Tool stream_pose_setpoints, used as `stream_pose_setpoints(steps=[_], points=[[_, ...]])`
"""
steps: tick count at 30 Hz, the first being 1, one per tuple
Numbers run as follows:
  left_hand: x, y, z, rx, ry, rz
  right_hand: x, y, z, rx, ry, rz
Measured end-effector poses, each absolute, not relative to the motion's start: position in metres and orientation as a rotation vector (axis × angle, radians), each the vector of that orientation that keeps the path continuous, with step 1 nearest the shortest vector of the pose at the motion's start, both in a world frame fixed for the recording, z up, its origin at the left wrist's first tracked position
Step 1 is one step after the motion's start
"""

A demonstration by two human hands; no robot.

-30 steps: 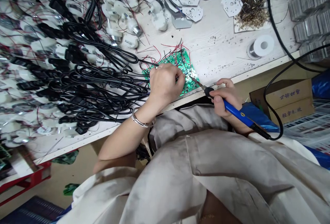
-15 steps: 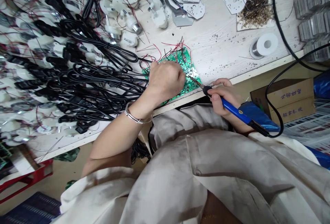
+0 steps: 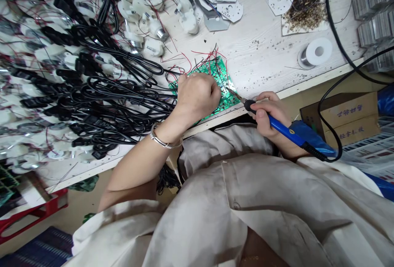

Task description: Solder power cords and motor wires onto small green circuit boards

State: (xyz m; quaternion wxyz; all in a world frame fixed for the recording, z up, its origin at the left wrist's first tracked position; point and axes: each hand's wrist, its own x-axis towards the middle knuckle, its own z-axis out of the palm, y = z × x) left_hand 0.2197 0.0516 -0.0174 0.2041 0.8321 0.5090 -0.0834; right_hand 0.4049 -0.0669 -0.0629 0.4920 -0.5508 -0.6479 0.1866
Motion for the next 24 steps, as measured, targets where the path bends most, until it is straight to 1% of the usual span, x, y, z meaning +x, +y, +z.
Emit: stream_pose_setpoints(steps=[3,9,21,24], points=[[0.219,0.0515,-0.0179,2.319,1.421,-0.221,0.4049,-0.0645,-0.0603,-1.202,-1.594,0.249],[0.2195,0.0508,-0.0159,2.265,1.429,-0.2,0.4067,-0.063,-0.0577,-1.284,-1.639,0.364],[0.2193,0.05,-0.0171,2.251,1.43,-0.173,0.4041,-0.0583,-0.0622,-1.214,-1.613,0.304],[0.2184,0.0498,-0.0172,2.223,1.43,-0.121,0.4017,-0.06,-0.0656,-1.253,-1.514,0.348]])
